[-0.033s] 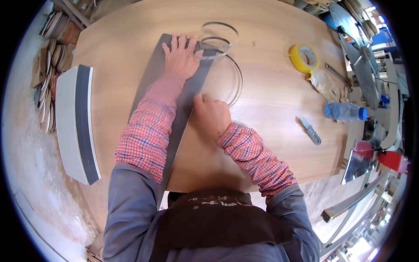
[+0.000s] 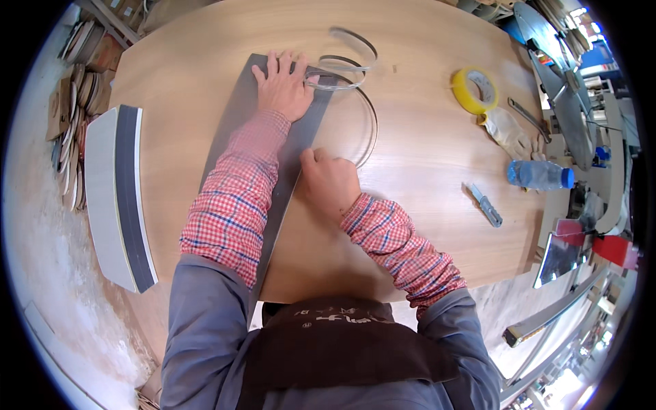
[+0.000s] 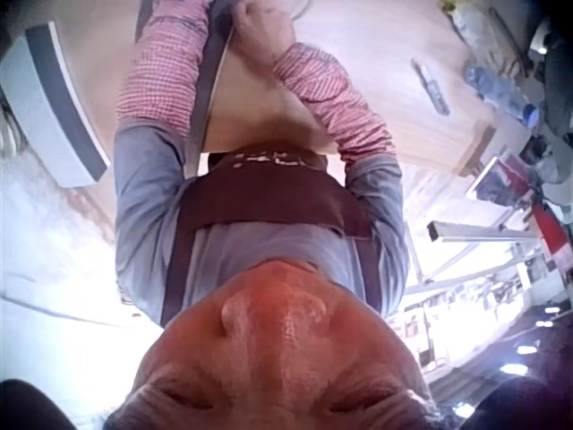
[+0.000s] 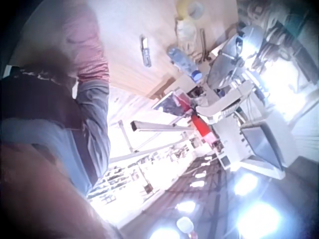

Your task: The person trims the edge of a large gray panel using a utility knife, then places the panel onto a conveyor machine. The person also handles a roll of tape and a water bottle on the workbench.

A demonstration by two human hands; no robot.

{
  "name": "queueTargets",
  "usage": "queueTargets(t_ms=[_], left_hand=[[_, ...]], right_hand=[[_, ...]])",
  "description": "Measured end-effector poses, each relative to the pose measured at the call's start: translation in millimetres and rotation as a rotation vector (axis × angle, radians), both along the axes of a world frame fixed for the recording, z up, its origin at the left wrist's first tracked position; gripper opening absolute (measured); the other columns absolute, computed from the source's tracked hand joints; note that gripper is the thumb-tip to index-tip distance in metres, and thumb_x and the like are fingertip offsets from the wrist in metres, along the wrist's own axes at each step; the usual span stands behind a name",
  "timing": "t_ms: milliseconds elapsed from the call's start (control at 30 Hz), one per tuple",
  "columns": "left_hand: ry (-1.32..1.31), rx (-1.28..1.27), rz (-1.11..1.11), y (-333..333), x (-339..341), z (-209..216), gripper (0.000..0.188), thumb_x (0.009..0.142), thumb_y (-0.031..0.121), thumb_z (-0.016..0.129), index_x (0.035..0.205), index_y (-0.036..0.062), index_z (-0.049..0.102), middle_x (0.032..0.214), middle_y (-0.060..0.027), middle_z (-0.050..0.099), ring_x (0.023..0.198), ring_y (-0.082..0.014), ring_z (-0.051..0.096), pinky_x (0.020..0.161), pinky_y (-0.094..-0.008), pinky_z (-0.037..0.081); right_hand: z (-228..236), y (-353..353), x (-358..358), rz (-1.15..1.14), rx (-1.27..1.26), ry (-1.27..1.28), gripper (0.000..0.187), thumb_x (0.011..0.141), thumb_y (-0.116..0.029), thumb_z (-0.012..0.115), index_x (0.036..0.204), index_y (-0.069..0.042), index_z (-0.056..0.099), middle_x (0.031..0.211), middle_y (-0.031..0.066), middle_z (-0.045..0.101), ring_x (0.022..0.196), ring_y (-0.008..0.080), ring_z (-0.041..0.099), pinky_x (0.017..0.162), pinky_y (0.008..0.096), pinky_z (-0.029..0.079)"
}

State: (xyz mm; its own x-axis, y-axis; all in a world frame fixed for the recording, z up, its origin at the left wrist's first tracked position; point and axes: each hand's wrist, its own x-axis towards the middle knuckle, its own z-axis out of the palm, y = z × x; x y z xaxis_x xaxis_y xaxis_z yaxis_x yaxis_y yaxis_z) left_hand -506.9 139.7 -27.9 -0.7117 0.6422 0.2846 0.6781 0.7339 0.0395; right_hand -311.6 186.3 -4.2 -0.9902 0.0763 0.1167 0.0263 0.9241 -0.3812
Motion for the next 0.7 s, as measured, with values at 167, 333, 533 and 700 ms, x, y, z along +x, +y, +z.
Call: queueTargets(t_ms=[167,333,533,700], left_hand=[[-0.044,-0.014,0.002,9.7,-2.4,-4.2,0.055,0.097,0.047,0.050,0.142,0.0151,0.049,0.151,-0.0137,0.038,0.143,-0.0390,0.028,0.111,-0.0694,0.023],[-0.056,-0.103,-0.003,15.6,-1.0,0.5,0.058,0.098,0.050,0.048,0.145,0.0162,0.046,0.153,-0.0128,0.037,0.144,-0.0390,0.028,0.112,-0.0679,0.022],[-0.001,-0.099,0.076,-5.1,-19.8,-9.8,0.061,0.098,0.054,0.045,0.146,0.0169,0.044,0.154,-0.0126,0.037,0.144,-0.0378,0.028,0.113,-0.0661,0.023],[-0.028,-0.124,0.087,-9.5,-36.3,-11.6,0.061,0.099,0.055,0.042,0.148,0.0185,0.042,0.154,-0.0125,0.036,0.145,-0.0370,0.027,0.113,-0.0673,0.022]], right_hand=[[4.1,26.8,-6.2,0.143,0.002,-0.133,0.016,0.079,-0.010,0.061,0.092,-0.004,0.053,0.067,0.0126,0.065,0.059,0.0322,0.066,0.051,0.0434,0.051],[5.6,73.0,8.4,0.269,0.035,-0.138,0.011,0.080,-0.011,0.060,0.088,-0.005,0.055,0.061,0.0116,0.062,0.056,0.0317,0.065,0.050,0.0429,0.050],[170.6,226.9,114.4,0.216,0.381,-0.179,0.007,0.080,-0.009,0.062,0.086,-0.009,0.058,0.061,0.0077,0.057,0.054,0.0282,0.061,0.050,0.0395,0.048],[218.6,201.3,110.4,0.344,0.449,0.049,0.012,0.075,-0.011,0.063,0.080,-0.009,0.053,0.061,0.0038,0.053,0.054,0.0237,0.060,0.050,0.0366,0.047]])
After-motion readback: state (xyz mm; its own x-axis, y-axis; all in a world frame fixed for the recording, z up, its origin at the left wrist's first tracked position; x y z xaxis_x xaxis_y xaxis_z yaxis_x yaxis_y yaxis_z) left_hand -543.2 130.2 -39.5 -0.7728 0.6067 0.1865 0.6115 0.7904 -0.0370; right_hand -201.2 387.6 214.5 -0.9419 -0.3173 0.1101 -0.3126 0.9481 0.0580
